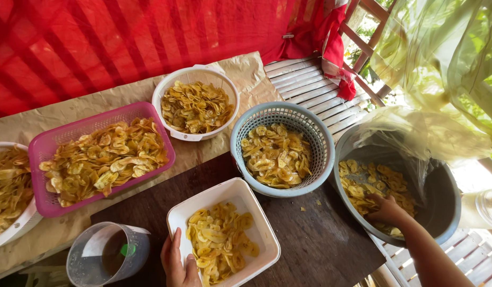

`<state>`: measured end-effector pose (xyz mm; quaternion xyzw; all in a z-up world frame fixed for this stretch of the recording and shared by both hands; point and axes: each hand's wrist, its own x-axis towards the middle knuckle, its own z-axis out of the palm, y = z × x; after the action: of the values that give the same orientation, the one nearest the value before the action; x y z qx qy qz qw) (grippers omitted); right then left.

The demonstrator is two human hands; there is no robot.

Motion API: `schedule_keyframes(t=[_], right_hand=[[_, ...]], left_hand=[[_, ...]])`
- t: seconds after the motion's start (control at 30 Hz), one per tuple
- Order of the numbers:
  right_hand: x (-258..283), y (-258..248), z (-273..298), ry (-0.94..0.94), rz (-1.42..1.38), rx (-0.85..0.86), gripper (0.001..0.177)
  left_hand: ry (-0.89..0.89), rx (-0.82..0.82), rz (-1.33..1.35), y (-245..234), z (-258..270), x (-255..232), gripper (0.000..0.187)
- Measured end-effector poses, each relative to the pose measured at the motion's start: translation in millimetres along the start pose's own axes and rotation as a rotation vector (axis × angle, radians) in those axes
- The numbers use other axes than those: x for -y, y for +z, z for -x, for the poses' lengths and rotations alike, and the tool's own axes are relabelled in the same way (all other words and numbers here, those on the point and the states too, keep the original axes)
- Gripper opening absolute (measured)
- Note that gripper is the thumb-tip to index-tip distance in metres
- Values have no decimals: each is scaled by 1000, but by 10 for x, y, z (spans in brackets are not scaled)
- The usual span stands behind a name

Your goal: The person sorts fried banana slices from various containers into a large bowl, and then uses a spoon to pour a liquid seasoning from a cup over the slices in another container.

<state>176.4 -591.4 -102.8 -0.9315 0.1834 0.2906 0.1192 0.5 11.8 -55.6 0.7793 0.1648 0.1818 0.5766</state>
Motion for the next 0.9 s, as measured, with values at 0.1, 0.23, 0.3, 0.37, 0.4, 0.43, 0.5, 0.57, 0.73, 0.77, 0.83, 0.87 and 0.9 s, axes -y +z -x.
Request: schedule_keyframes(t=[0.1,0.23,0.3,0.37,0.4,0.43,0.5,0.57,0.73,0.77,0.83,0.87,0.9], right_hand=[[-3,-104,-6,-13,-15,-46,90],[-125,-297,43,-97,-482,-73,78],[-141,-344,59,-60,-734,13,68],[-135,-389,63,-34,-734,17,67],[-147,-379,91,-16,-728,26,65],[-163,-417,88,-19,-725,23,65],[-221,-424,115,-84,-896,41,67],[-193,-432,83,-8,-624,40,71],[-67,-234,79,2,48,65,96],[-33,-156,90,60,32,128,103],[1,-56,100,122,16,193,111],[23,4,113,94,19,118,116],[40,39,118,63,19,38,121]], left_hand=[[22,-15,-60,18,-38,229,70],[101,22,-189,-41,-65,683,77],[6,38,-150,-14,-80,852,75],[-91,59,-118,-38,-113,937,73],[-3,74,-150,-81,-135,961,75],[85,73,-175,-72,-147,971,77],[31,56,-155,-20,-120,938,76],[-23,46,-141,-39,-79,870,75],[40,46,-183,-35,-121,715,74],[36,45,-183,-34,-94,687,74],[46,19,-171,-18,-41,625,75],[45,23,-171,-15,-31,588,75],[39,22,-170,-9,-45,560,74]])
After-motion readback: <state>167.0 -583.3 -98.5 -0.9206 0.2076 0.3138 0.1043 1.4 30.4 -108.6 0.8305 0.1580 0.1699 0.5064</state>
